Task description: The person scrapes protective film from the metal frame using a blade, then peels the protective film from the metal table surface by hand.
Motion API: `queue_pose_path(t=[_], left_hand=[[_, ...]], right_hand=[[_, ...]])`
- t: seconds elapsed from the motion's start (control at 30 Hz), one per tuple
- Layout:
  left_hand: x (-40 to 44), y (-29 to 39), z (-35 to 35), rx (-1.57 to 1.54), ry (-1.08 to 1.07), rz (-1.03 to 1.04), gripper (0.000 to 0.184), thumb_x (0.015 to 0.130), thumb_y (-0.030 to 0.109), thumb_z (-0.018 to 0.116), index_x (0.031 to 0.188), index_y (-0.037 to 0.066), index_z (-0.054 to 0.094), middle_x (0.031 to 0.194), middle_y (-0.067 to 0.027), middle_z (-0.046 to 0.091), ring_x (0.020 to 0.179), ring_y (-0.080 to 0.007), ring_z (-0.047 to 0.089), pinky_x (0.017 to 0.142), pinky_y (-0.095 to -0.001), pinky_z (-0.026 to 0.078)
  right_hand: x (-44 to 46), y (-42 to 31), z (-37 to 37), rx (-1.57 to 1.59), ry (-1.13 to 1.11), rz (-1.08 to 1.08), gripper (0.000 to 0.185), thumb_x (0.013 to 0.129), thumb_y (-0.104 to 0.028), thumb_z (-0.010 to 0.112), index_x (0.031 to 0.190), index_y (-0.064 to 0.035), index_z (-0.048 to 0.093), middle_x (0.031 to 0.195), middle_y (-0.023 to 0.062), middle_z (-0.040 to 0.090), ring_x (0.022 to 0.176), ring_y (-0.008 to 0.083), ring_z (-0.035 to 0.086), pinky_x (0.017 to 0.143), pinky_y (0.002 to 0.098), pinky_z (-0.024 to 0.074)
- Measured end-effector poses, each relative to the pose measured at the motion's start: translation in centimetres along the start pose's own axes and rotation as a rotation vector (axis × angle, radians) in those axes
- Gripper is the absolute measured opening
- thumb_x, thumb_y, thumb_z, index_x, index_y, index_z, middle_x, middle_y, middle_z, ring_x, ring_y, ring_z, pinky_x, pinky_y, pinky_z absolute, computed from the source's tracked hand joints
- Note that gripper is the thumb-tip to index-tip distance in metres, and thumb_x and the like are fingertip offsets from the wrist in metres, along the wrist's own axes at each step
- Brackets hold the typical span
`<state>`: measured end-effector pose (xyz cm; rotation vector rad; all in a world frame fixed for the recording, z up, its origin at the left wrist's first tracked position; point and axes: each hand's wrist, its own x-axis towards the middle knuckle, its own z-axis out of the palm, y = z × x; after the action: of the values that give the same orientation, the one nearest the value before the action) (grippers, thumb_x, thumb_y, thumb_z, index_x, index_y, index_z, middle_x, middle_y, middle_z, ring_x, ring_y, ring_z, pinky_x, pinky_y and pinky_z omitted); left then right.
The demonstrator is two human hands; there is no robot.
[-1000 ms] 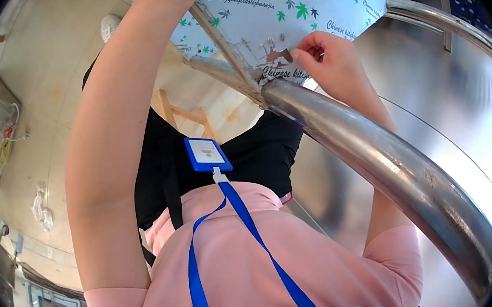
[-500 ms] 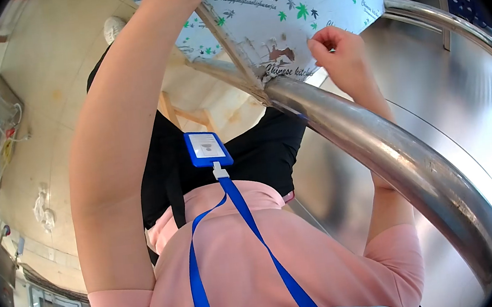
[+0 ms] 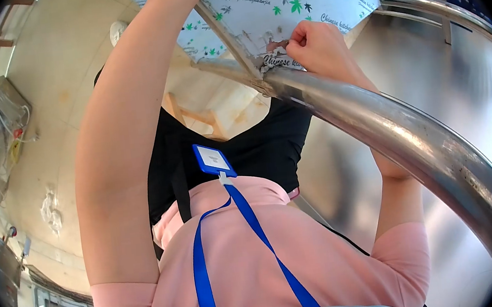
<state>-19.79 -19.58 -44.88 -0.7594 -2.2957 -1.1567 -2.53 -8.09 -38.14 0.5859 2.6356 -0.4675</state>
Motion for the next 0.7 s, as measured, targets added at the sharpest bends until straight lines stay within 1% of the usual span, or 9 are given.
queue_pose_path(t=[0.27,0.43,0.47,0.5,0.53,0.57,0.6,0.63,0.7], left_hand=[[-0.1,0.1,-0.1,0.000,0.025,0.014,0.009,0.070,0.005,0.054,0.072,-0.003,0.057,0.085,-0.0182,0.054,0.084,-0.0344,0.049,0.075,-0.0401,0.041],[0.5,0.4,-0.4,0.052,-0.053,-0.019,0.008,0.071,0.005,0.054,0.075,-0.001,0.056,0.082,-0.0161,0.053,0.083,-0.0332,0.049,0.073,-0.0406,0.041],[1.4,0.2,-1.4,0.039,-0.216,-0.063,0.013,0.071,0.011,0.054,0.075,-0.001,0.058,0.086,-0.0158,0.055,0.082,-0.0316,0.052,0.073,-0.0409,0.043],[2.7,0.2,-2.0,0.058,-0.326,-0.086,0.017,0.072,0.016,0.053,0.074,0.000,0.059,0.090,-0.0155,0.057,0.082,-0.0300,0.055,0.074,-0.0412,0.044],[0.8,0.0,0.7,0.141,0.168,0.021,0.012,0.071,0.011,0.053,0.067,0.000,0.053,0.082,-0.0173,0.054,0.083,-0.0331,0.051,0.072,-0.0443,0.041],[0.2,0.1,0.8,0.118,-0.010,0.057,0.010,0.070,0.010,0.052,0.071,0.000,0.054,0.085,-0.0192,0.052,0.085,-0.0351,0.049,0.077,-0.0460,0.039],[-0.5,1.2,0.6,0.076,0.045,0.028,0.008,0.069,0.007,0.052,0.072,0.000,0.053,0.089,-0.0184,0.052,0.085,-0.0346,0.049,0.079,-0.0438,0.040],[0.2,0.6,0.2,-0.038,0.014,-0.015,0.012,0.067,0.006,0.053,0.076,-0.002,0.056,0.091,-0.0183,0.050,0.089,-0.0348,0.048,0.082,-0.0436,0.040],[0.7,2.1,-1.2,-0.103,0.009,-0.055,0.008,0.070,0.004,0.055,0.076,-0.001,0.055,0.091,-0.0144,0.053,0.086,-0.0324,0.049,0.076,-0.0383,0.043]], right_hand=[[-1.1,2.1,0.4,0.531,-0.005,0.224,0.024,0.070,-0.021,0.058,0.075,0.0030,0.062,0.062,0.0102,0.059,0.058,0.0159,0.055,0.057,0.0283,0.0454],[-1.4,1.9,0.2,0.129,0.047,0.096,0.031,0.072,-0.029,0.057,0.076,0.0014,0.063,0.067,0.0162,0.061,0.061,0.0283,0.059,0.060,0.0348,0.0469],[-0.6,0.9,-0.3,0.037,0.088,0.020,0.032,0.073,-0.030,0.056,0.076,0.0009,0.063,0.068,0.0175,0.061,0.063,0.0310,0.059,0.061,0.0364,0.0470],[-0.2,0.4,-0.3,0.015,0.177,-0.012,0.033,0.074,-0.033,0.053,0.073,-0.0007,0.063,0.072,0.0202,0.060,0.070,0.0355,0.059,0.064,0.0411,0.0463],[-1.1,0.9,-0.3,0.000,0.102,-0.051,0.031,0.074,-0.030,0.052,0.070,-0.0008,0.061,0.071,0.0203,0.060,0.071,0.0347,0.059,0.065,0.0417,0.0461],[-1.1,2.3,1.3,0.011,0.148,-0.044,0.030,0.073,-0.029,0.052,0.071,-0.0009,0.062,0.071,0.0201,0.060,0.071,0.0347,0.059,0.067,0.0423,0.0460],[-2.0,2.8,1.3,0.012,0.107,-0.051,0.029,0.072,-0.029,0.054,0.073,-0.0010,0.063,0.072,0.0200,0.061,0.071,0.0344,0.059,0.067,0.0420,0.0462],[-0.9,1.7,0.4,0.000,0.050,0.021,0.028,0.068,-0.028,0.056,0.073,-0.0011,0.064,0.072,0.0199,0.061,0.073,0.0338,0.060,0.068,0.0413,0.0463],[-0.8,1.8,-0.1,-0.002,0.070,0.057,0.027,0.065,-0.027,0.058,0.071,-0.0013,0.065,0.070,0.0203,0.061,0.072,0.0338,0.060,0.068,0.0406,0.0467]])
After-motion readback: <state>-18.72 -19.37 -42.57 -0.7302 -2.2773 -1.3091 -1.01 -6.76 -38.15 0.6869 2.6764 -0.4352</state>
